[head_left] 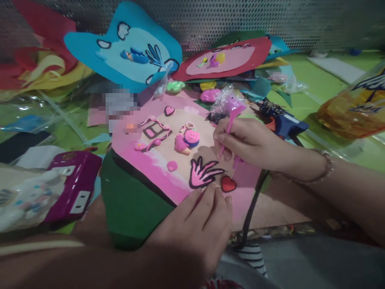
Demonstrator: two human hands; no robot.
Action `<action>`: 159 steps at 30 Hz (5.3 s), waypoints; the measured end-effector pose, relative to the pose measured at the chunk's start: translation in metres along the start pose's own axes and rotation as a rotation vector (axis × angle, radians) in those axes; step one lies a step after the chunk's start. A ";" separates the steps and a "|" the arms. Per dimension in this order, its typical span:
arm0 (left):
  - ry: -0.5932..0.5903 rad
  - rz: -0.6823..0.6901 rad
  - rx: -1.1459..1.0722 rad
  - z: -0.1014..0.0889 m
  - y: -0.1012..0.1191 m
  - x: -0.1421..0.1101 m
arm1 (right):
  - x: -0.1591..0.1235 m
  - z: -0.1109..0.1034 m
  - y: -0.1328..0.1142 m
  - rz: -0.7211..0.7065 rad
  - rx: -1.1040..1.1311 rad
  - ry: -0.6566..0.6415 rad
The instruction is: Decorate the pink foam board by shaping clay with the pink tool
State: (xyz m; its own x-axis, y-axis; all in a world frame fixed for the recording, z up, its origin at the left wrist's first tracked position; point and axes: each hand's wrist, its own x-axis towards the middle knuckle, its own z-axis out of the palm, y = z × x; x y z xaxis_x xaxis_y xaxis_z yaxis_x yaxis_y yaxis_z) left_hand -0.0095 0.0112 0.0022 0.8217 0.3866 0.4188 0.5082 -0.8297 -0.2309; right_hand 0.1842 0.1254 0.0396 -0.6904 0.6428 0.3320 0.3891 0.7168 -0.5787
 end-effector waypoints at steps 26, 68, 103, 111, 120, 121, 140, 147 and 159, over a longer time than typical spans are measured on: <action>0.043 -0.009 -0.030 0.004 0.002 -0.002 | -0.001 0.001 -0.007 -0.203 -0.139 -0.097; -0.103 -0.026 0.009 -0.005 0.006 0.004 | -0.005 0.009 -0.025 -0.178 -0.020 -0.112; -0.119 -0.011 -0.003 -0.005 0.005 0.003 | -0.003 0.010 -0.021 -0.110 -0.017 -0.085; -0.104 -0.006 0.014 -0.004 0.005 0.003 | -0.002 0.009 -0.022 -0.087 0.043 -0.128; -0.082 -0.007 0.027 -0.005 0.005 0.002 | -0.002 0.009 -0.018 -0.042 0.051 -0.092; -0.083 -0.004 0.027 -0.004 0.005 0.002 | -0.002 0.009 -0.018 -0.044 0.058 -0.078; -0.083 -0.009 0.012 -0.003 0.006 0.002 | -0.003 0.009 -0.019 -0.045 0.069 -0.087; -0.100 -0.003 0.025 -0.005 0.005 0.002 | -0.002 0.009 -0.021 -0.053 0.071 -0.084; -0.090 0.001 0.008 -0.005 0.004 0.003 | -0.001 0.005 -0.019 -0.044 0.091 -0.082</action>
State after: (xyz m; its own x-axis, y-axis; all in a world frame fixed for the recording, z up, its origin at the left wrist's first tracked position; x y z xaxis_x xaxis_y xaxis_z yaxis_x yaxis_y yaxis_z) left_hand -0.0064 0.0064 0.0071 0.8418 0.4208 0.3380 0.5091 -0.8270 -0.2384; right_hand 0.1745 0.1094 0.0462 -0.7546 0.5843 0.2986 0.3027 0.7137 -0.6317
